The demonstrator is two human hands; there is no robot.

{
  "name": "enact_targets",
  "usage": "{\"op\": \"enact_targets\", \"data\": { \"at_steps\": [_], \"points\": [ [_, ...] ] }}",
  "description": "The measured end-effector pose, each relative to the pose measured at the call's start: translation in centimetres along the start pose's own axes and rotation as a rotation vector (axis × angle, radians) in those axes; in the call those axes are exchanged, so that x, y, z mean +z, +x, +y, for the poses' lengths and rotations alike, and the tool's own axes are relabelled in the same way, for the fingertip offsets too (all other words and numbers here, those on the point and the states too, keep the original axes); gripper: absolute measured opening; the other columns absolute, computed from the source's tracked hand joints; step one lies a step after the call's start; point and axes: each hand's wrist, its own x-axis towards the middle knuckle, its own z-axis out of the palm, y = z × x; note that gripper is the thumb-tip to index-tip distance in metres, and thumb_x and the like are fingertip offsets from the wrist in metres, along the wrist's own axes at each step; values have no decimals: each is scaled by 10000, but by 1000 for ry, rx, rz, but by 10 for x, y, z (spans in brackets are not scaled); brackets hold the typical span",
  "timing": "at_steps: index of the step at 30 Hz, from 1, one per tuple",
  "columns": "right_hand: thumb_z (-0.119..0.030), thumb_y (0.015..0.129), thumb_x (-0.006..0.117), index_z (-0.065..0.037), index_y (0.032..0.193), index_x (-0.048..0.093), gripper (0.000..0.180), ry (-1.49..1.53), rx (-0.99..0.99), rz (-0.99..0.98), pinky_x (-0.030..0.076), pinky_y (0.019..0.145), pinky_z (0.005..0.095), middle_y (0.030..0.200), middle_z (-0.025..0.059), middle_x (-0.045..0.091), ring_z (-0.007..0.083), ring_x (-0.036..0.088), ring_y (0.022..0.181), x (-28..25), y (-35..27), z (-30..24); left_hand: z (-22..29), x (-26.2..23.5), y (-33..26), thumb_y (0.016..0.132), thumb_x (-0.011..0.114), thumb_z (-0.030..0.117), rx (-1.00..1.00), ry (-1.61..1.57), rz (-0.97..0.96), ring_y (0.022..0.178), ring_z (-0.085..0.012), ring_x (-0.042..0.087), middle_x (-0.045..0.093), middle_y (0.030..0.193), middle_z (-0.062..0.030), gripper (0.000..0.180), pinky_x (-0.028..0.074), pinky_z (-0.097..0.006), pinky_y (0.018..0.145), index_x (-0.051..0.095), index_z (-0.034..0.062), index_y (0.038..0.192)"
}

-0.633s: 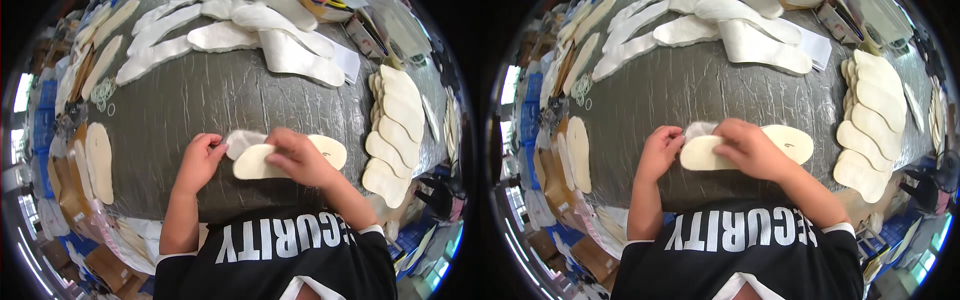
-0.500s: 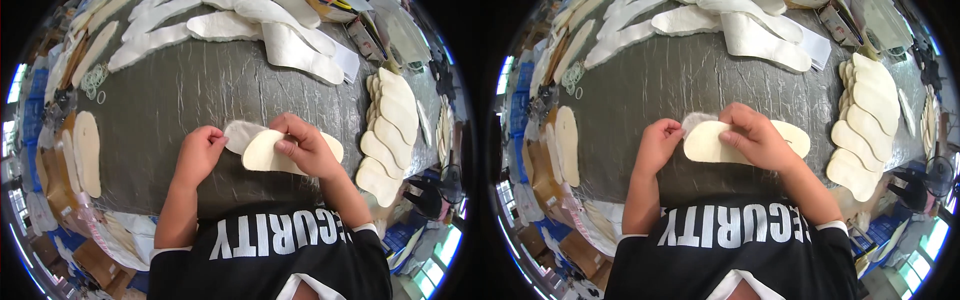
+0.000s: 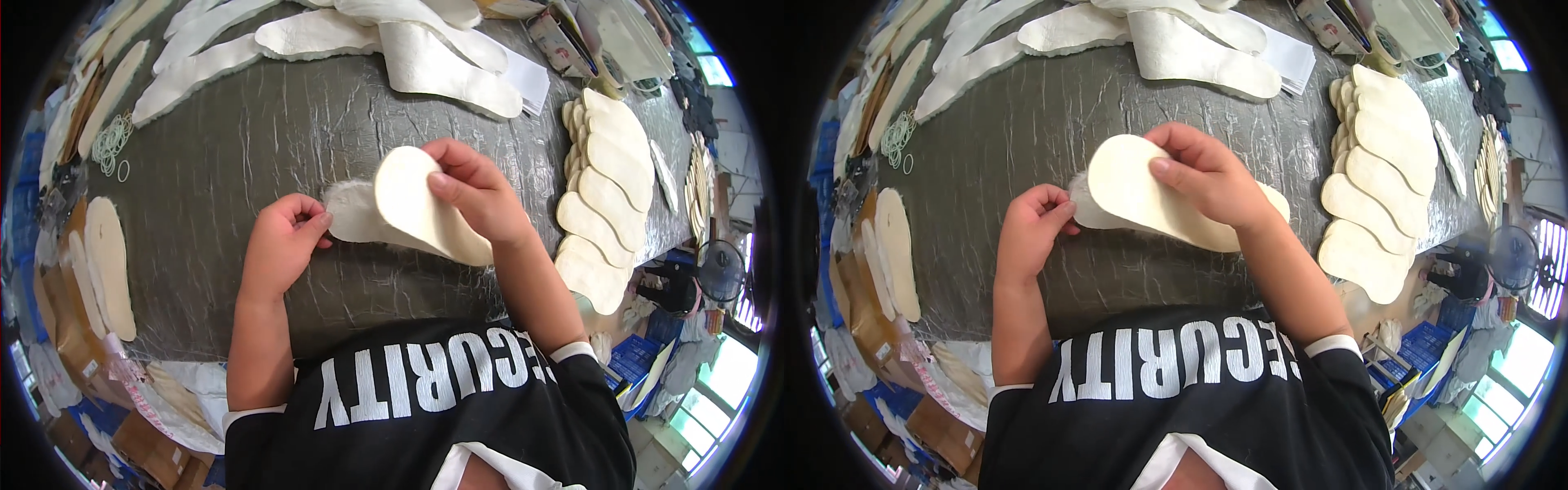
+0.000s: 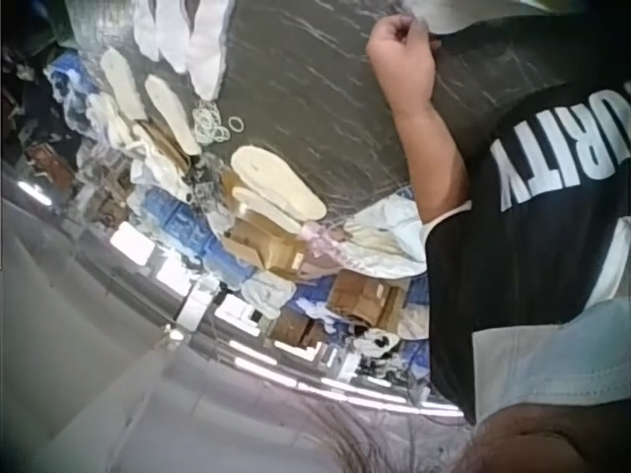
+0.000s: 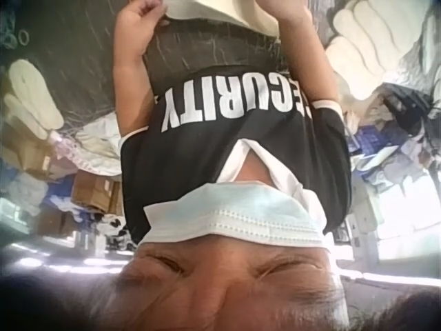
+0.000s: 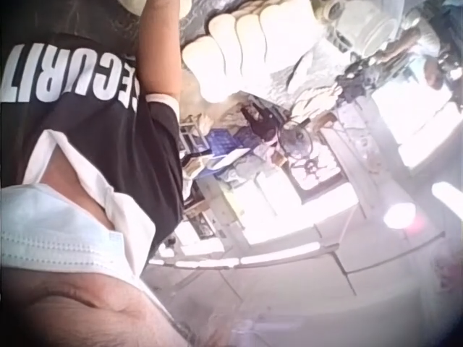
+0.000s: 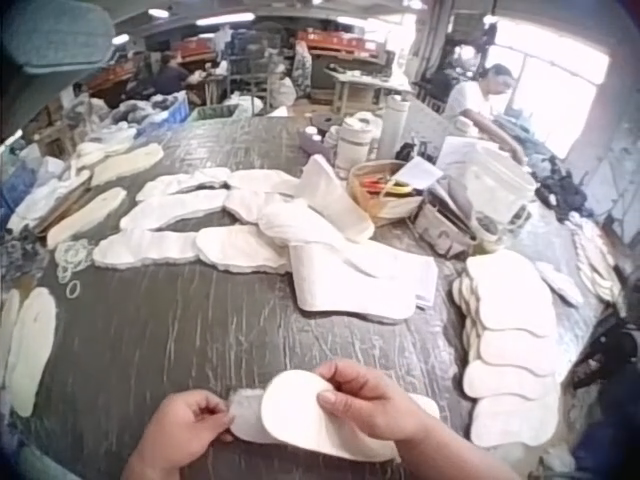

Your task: Layering and assembling components of shoe insoles in a manufacturing environment.

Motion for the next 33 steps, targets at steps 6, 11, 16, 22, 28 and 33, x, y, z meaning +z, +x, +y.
{"op": "enact_targets", "data": {
  "at_steps": [6, 11, 16, 22, 28, 33],
  "points": [
    [-95, 955, 546, -15, 1078, 559, 147, -199, 47, 20, 441, 805, 236, 956, -15, 587, 70, 530, 875, 7, 5, 12, 4, -6, -1, 872, 617, 20, 25, -253, -104, 683, -101, 597, 623, 784, -44, 46, 508, -238, 601, 610, -23, 887],
    [-111, 941, 582, -10, 1073, 560, 167, -424, 55, 40, 440, 799, 233, 969, -12, 580, 67, 520, 883, 18, 7, 6, 5, -5, -3, 885, 617, 30, 51, -296, -157, 698, -109, 595, 622, 809, -41, 52, 507, -241, 631, 612, -17, 907],
    [-139, 955, 580, -28, 1066, 565, 158, -53, 4, 30, 458, 817, 245, 970, 6, 611, 76, 562, 899, 6, 1, 10, -8, -3, 6, 918, 575, 40, 88, -270, -131, 748, -137, 628, 621, 829, -52, 82, 534, -264, 694, 591, -34, 950],
    [-123, 967, 539, -18, 1031, 559, 125, 184, -37, 73, 471, 790, 239, 939, 18, 626, 74, 579, 858, -5, 13, -1, -9, 12, 11, 979, 510, 137, 188, -492, 257, 830, -156, 612, 637, 933, -98, 170, 533, -306, 737, 567, -15, 1029],
    [-148, 974, 540, -8, 1038, 572, 157, 248, -16, 42, 479, 788, 237, 946, 23, 637, 70, 586, 865, -11, 29, 12, 8, 53, -13, 803, 599, 134, 1035, 742, -75, 932, -278, 564, 635, 969, -63, 235, 427, -426, 898, 674, 54, 1011],
    [-186, 977, 545, -25, 1026, 581, 172, 196, 32, 155, 480, 730, 224, 918, 11, 632, 61, 580, 816, -10, 35, 13, -10, 84, -9, 808, 563, 114, 1101, 915, -250, 1054, -254, 536, 625, 1065, -43, 285, 393, -438, 934, 665, 59, 1069]
  ]
}}
